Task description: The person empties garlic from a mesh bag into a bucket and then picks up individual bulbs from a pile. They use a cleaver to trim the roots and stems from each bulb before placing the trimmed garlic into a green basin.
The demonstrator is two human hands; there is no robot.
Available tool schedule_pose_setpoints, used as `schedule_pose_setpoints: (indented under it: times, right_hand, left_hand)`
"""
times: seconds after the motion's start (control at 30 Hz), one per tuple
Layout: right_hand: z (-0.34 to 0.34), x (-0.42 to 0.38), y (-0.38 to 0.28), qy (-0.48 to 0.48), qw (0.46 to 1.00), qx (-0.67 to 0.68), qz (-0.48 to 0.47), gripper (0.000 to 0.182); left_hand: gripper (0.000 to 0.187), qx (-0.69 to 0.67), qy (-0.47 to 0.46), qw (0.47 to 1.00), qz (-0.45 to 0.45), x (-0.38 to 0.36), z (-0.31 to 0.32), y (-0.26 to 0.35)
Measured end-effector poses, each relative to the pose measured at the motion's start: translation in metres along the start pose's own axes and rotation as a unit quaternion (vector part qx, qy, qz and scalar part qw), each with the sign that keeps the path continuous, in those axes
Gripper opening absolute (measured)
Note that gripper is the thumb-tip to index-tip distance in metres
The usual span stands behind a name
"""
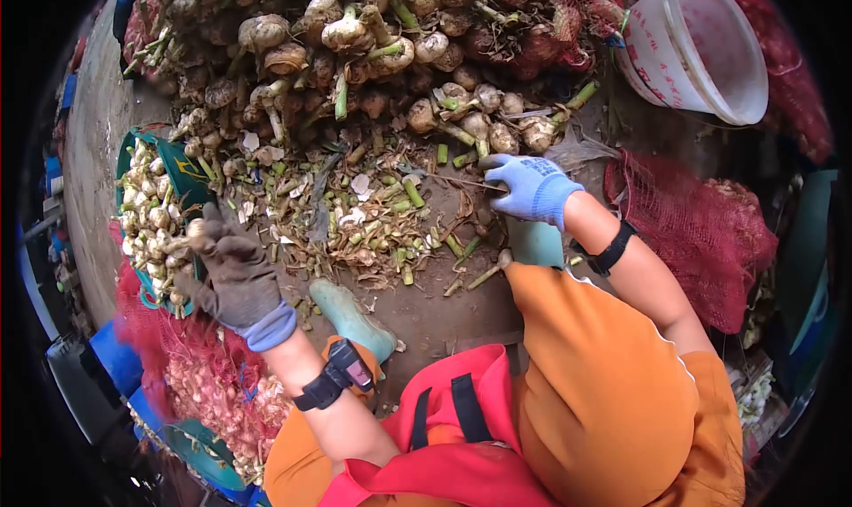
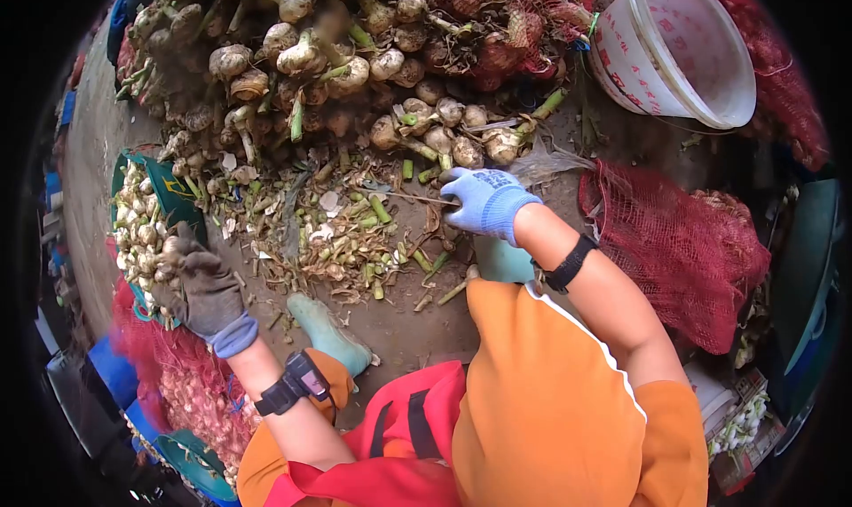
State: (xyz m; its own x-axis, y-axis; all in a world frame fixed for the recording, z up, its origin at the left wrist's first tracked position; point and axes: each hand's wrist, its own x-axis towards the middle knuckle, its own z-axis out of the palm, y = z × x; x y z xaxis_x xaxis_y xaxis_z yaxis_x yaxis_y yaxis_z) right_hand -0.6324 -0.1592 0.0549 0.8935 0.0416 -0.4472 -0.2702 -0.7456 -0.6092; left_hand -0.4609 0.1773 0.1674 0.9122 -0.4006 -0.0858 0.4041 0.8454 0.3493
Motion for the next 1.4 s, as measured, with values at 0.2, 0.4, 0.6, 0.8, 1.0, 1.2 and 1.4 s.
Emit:
schedule_pose_setpoints:
  times: [0.2, 0.4, 0.6, 0.8, 1.0, 1.2, 1.4]
  right_hand:
    - [0.026, 0.03, -0.011, 0.034, 0.999, 0.017, 0.03, 0.033]
    - [0.001, -0.018, -0.047, -0.065, 0.966, 0.223, -0.113, 0.026]
    - [-0.021, -0.023, -0.044, 0.158, 0.977, -0.083, -0.118, 0.022]
    - [-0.028, -0.029, -0.056, 0.118, 0.981, -0.086, -0.131, 0.025]
    - [-0.013, 0.008, 0.006, 0.049, 0.985, 0.035, 0.163, 0.013]
    - [-0.022, -0.002, -0.06, -0.074, 0.906, 0.403, 0.108, 0.024]
    - [-0.008, 0.024, -0.017, -0.004, 0.998, -0.032, 0.057, 0.034]
  left_hand:
    - [0.052, 0.169, 0.174, 0.962, -0.124, -0.029, -0.067, -0.102]
    - [0.05, 0.45, 0.046, 0.871, -0.192, -0.059, -0.121, -0.197]
    - [0.07, 0.681, -0.077, 0.715, -0.139, -0.047, -0.039, -0.173]
    - [0.062, 0.753, -0.156, 0.638, -0.033, -0.065, -0.049, -0.166]
    - [0.063, 0.626, -0.132, 0.755, -0.141, -0.073, 0.03, -0.175]
    - [0.066, 0.424, 0.069, 0.891, -0.146, -0.052, -0.017, -0.179]
    - [0.03, 0.574, 0.093, 0.802, -0.133, -0.035, -0.036, -0.108]
